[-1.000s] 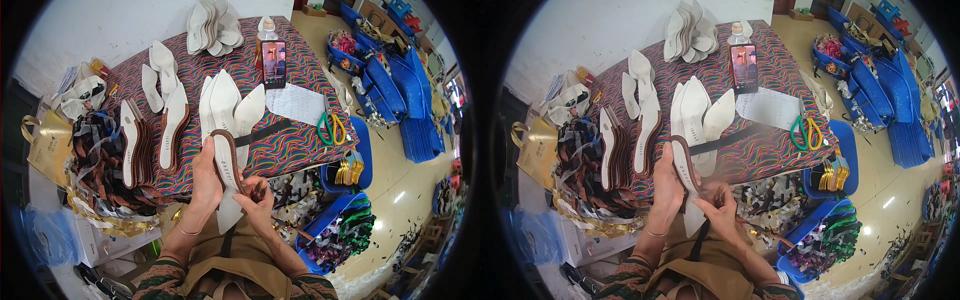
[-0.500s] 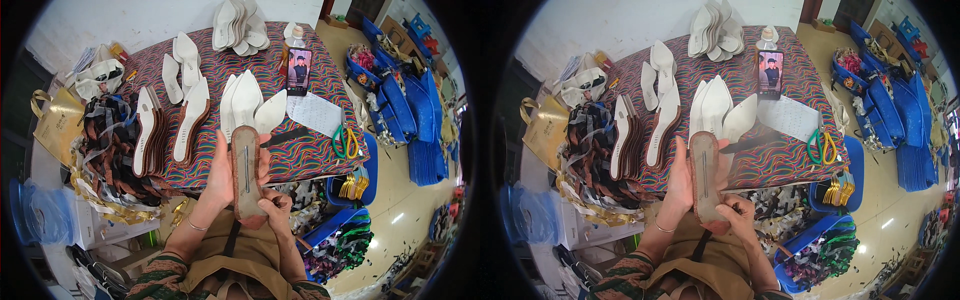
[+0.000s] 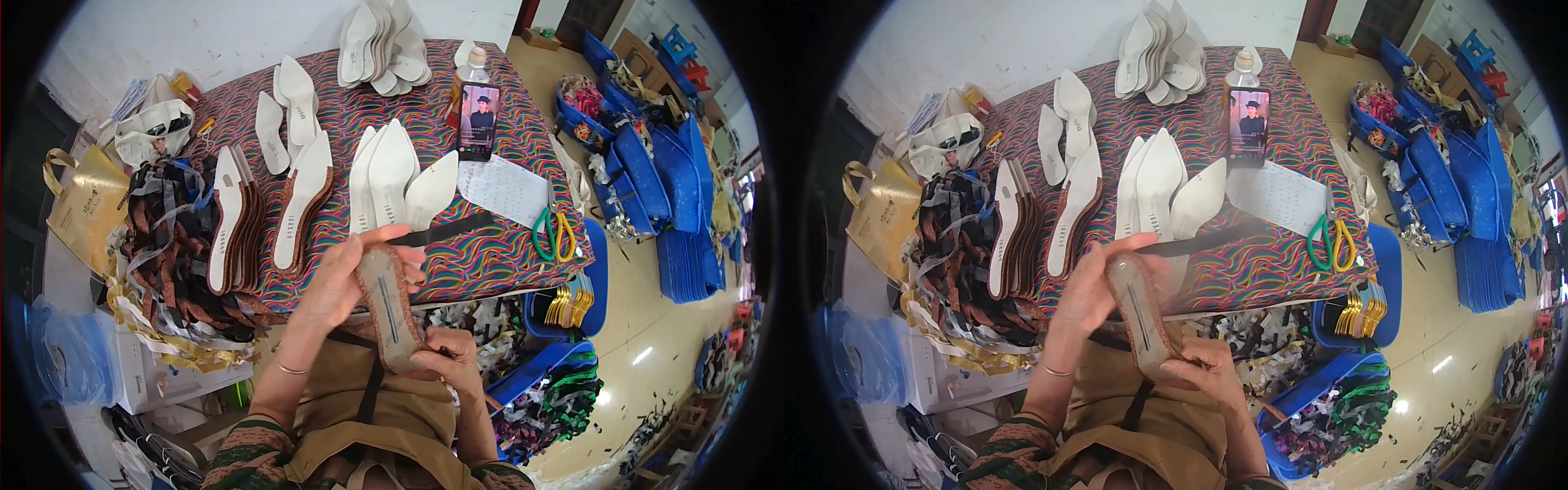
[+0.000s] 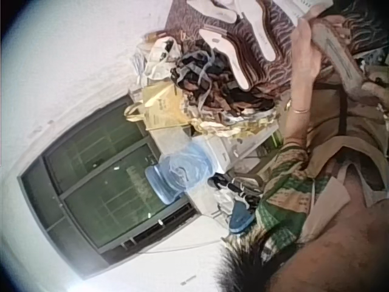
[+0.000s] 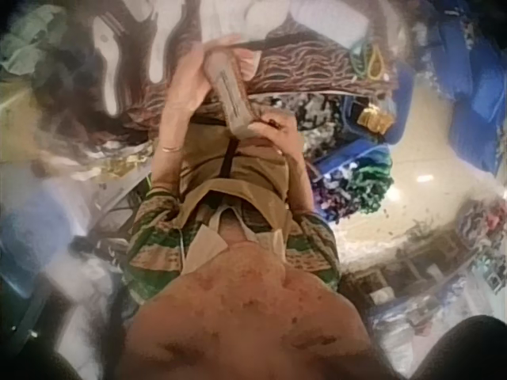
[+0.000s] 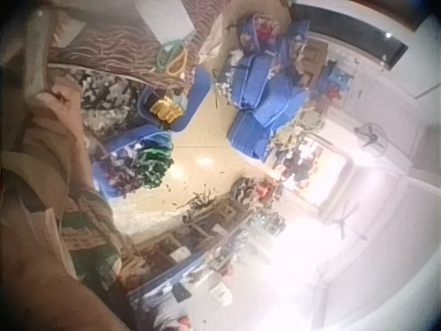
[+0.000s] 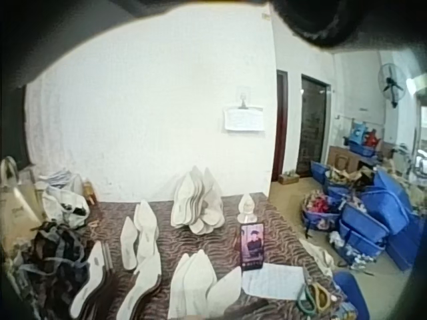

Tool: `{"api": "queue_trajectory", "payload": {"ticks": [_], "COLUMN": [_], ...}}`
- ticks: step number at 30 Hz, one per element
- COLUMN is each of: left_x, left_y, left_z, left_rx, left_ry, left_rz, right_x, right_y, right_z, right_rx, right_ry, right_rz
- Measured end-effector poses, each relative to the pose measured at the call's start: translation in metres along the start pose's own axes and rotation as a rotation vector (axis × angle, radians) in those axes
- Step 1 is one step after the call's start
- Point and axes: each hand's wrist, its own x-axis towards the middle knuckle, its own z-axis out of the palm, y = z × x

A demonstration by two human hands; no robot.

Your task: The person is assembling white shoe insoles by attaching brown fabric strips to their edges. They pick up an insole, wrap the fabric strip around the perimeter, and secure it in place. The process is repeated for multiple insoles, with the person occasionally sorting through a pile of fabric scraps to find suitable pieces.

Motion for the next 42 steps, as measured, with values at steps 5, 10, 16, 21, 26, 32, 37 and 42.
{"api": "queue_trajectory", "payload": {"ticks": [5, 10, 16, 21, 26, 32, 37, 42], "left_x": [-0.013, -0.042, -0.088, -0.102, -0.070, -0.055, -0.051, -0.066], "left_y": [0.001, 0.012, 0.044, 0.065, 0.038, 0.011, -0.008, -0.031], "left_z": [-0.025, -0.045, -0.060, -0.086, -0.118, -0.141, -0.101, -0.074], "left_rx": [0.310, 0.491, 0.533, 0.602, 1.237, 1.680, 1.260, 0.963], "left_ry": [-0.062, -0.141, 0.052, 0.228, 0.431, 0.513, 0.521, 0.393], "left_rz": [0.031, -0.081, -0.112, 0.566, 0.864, 0.665, 0.657, 0.481], "right_x": [0.002, 0.002, 0.033, 0.066, 0.101, 0.121, 0.123, 0.082], "right_y": [-0.013, -0.030, -0.045, -0.020, 0.011, 0.051, 0.052, 0.043], "right_z": [-0.009, -0.016, -0.024, -0.039, -0.019, -0.020, -0.024, -0.031], "right_rx": [-0.199, -0.247, -0.220, -0.390, -0.519, -0.780, -0.654, -0.438], "right_ry": [-0.127, -0.314, -0.280, 0.392, 0.327, 0.274, 0.276, 0.400], "right_rz": [-0.082, 0.008, -0.071, -0.071, -0.197, -0.272, -0.277, -0.043]}}
